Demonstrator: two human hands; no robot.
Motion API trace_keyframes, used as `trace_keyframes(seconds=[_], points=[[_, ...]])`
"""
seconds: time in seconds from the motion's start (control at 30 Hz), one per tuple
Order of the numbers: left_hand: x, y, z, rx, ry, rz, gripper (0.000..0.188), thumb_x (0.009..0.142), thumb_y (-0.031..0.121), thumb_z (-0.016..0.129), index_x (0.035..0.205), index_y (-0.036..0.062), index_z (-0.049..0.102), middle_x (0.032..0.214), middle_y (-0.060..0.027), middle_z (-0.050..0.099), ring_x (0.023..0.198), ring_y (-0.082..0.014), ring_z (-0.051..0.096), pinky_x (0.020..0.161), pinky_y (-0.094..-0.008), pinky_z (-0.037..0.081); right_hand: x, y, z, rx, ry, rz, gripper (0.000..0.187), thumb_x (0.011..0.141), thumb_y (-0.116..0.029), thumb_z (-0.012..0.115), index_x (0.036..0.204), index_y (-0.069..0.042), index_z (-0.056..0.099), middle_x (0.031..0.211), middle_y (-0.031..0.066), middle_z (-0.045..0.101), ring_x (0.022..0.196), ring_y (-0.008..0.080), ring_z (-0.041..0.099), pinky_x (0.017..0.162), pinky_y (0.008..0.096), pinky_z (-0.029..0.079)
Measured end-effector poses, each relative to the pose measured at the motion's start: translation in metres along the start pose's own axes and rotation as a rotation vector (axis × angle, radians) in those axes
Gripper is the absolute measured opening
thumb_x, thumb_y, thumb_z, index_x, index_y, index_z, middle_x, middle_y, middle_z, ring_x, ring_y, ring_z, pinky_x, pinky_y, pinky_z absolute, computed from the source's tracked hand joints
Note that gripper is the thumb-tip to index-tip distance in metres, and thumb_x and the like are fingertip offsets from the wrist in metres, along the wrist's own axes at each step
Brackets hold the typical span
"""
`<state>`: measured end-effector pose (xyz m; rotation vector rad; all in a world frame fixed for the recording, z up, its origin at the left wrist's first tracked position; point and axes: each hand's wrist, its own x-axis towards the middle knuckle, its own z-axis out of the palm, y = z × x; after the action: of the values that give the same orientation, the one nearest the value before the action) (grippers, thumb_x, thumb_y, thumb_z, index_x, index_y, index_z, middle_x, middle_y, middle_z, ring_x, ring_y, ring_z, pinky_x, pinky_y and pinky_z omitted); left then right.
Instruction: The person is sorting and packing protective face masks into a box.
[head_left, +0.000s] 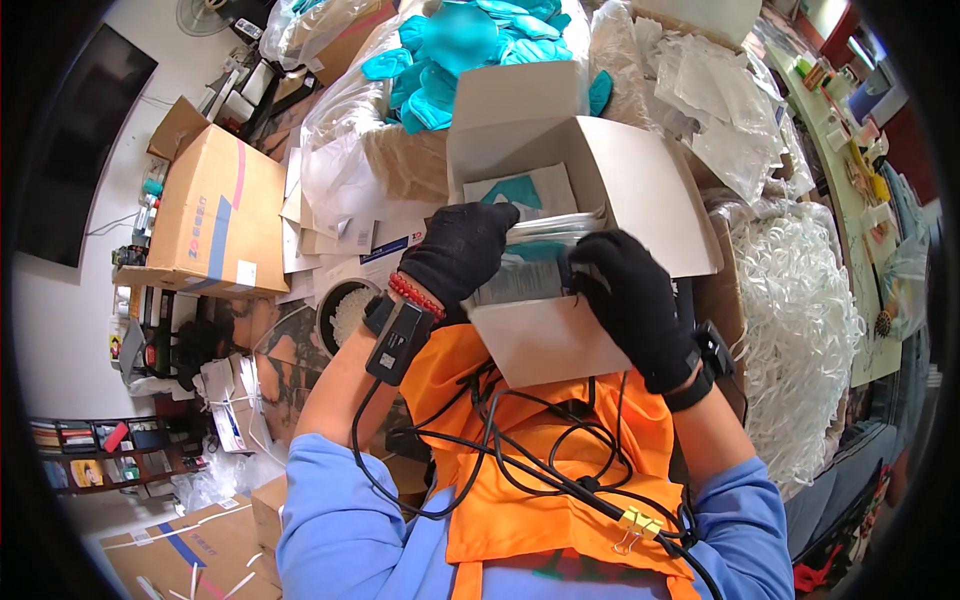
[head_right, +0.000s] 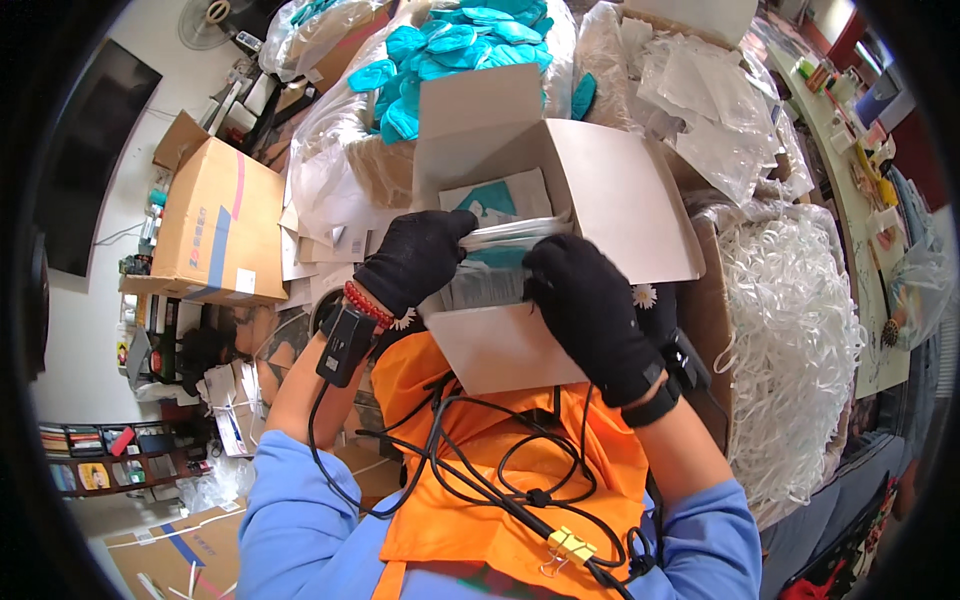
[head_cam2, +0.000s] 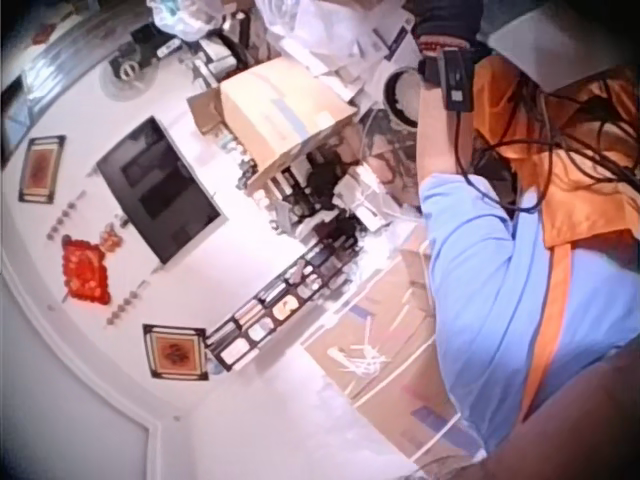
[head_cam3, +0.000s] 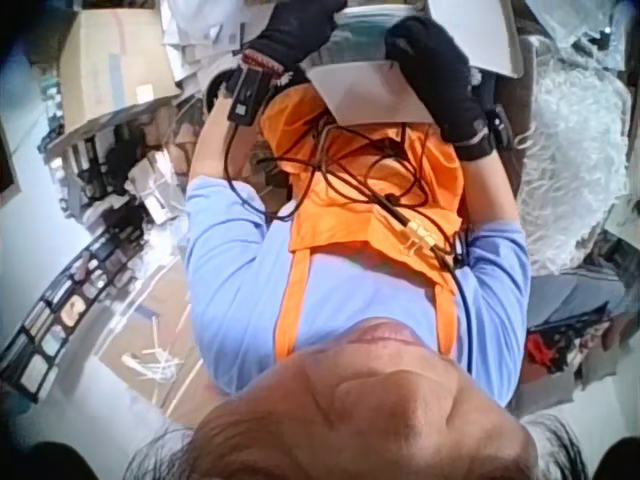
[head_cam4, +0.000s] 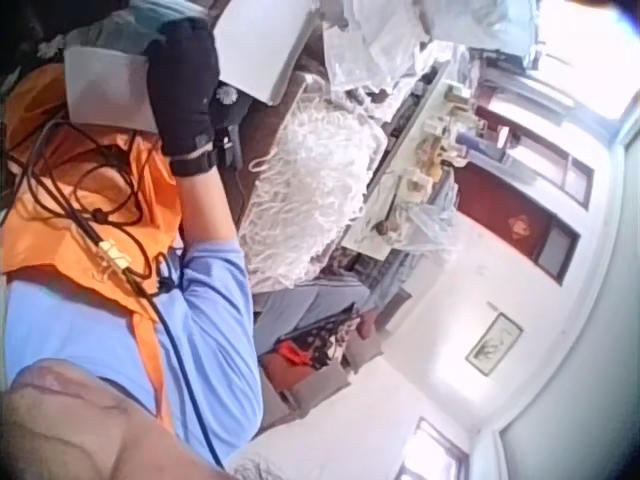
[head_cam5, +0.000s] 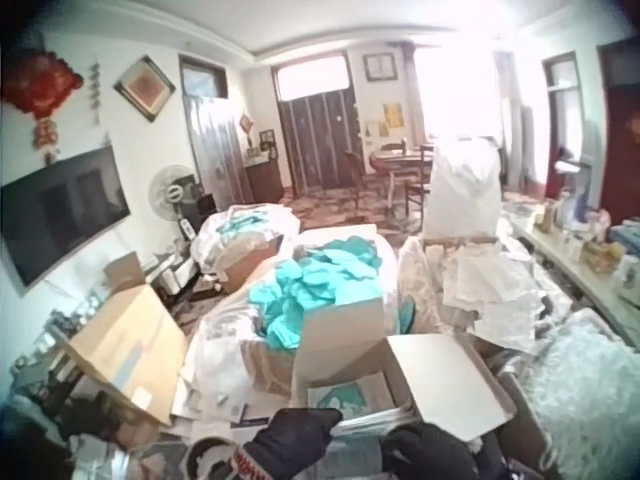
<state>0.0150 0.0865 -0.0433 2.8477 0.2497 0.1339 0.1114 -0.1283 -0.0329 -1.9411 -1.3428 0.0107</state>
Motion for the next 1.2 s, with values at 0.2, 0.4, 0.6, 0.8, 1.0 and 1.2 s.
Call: trace_keyframes(seconds=[0.2, 0.4, 0.6, 0.8, 1.0, 1.2], points=[[-0.012, -0.005, -0.006, -0.181, -0.089, -0.064, 0.030, 0.075, 0.014, 0.068, 0.104, 0.0078, 0.064, 0.084, -0.0178, 0.067, 0.080, -0.0354, 0.066, 0.074, -0.0428, 0.052, 0.043, 0.012, 0.017, -0.127, -0.190, -0.066, 0.026, 0.069, -0.009, 0.072, 0.092, -0.006, 0.061, 0.090, 0.0127, 0.058, 0.088, 0.0328, 0.059, 0.077, 0.0403, 0.049], [-0.015, -0.020, 0.021, -0.475, 0.135, 0.068, 0.045, 0.071, 0.009, 0.073, 0.115, 0.0069, 0.060, 0.106, -0.0159, 0.064, 0.099, -0.0329, 0.063, 0.089, -0.0393, 0.050, 0.046, 0.005, 0.034, -0.231, -0.352, -0.029, 0.017, 0.069, -0.011, 0.072, 0.082, -0.006, 0.063, 0.090, 0.0130, 0.058, 0.086, 0.0339, 0.060, 0.075, 0.0410, 0.050], [-0.026, -0.023, 0.003, -0.423, 0.250, 0.055, 0.038, 0.074, 0.010, 0.073, 0.110, 0.0064, 0.063, 0.103, -0.0123, 0.064, 0.098, -0.0293, 0.062, 0.088, -0.0352, 0.049, 0.049, 0.031, 0.036, -0.010, -0.236, 0.168, 0.012, 0.072, -0.011, 0.071, 0.078, -0.007, 0.062, 0.088, 0.0119, 0.058, 0.081, 0.0332, 0.060, 0.071, 0.0386, 0.049], [-0.028, -0.033, -0.006, -0.573, 0.199, -0.172, 0.019, 0.082, 0.017, 0.067, 0.096, 0.0050, 0.067, 0.092, -0.0112, 0.067, 0.087, -0.0268, 0.064, 0.079, -0.0338, 0.050, 0.045, 0.033, 0.035, 0.087, -0.107, 0.181, 0.010, 0.074, -0.010, 0.071, 0.080, -0.006, 0.063, 0.085, 0.0121, 0.059, 0.079, 0.0330, 0.060, 0.072, 0.0367, 0.049], [-0.026, -0.030, -0.005, -0.614, 0.216, -0.236, 0.016, 0.086, 0.018, 0.063, 0.094, 0.0052, 0.066, 0.089, -0.0118, 0.068, 0.084, -0.0261, 0.065, 0.077, -0.0341, 0.050, 0.048, 0.021, 0.033, 0.413, -0.197, 0.282, 0.012, 0.080, -0.014, 0.068, 0.089, -0.005, 0.068, 0.090, 0.0150, 0.064, 0.083, 0.0304, 0.064, 0.076, 0.0349, 0.051], [-0.025, -0.010, -0.006, -0.816, 0.194, -0.326, 0.015, 0.085, 0.015, 0.065, 0.094, 0.0034, 0.065, 0.087, -0.0084, 0.068, 0.080, -0.0166, 0.062, 0.077, -0.0298, 0.049, 0.055, 0.034, 0.055, 0.171, -0.127, 0.302, 0.018, 0.083, -0.020, 0.067, 0.090, -0.004, 0.069, 0.083, 0.0148, 0.066, 0.079, 0.0310, 0.065, 0.075, 0.0354, 0.051]])
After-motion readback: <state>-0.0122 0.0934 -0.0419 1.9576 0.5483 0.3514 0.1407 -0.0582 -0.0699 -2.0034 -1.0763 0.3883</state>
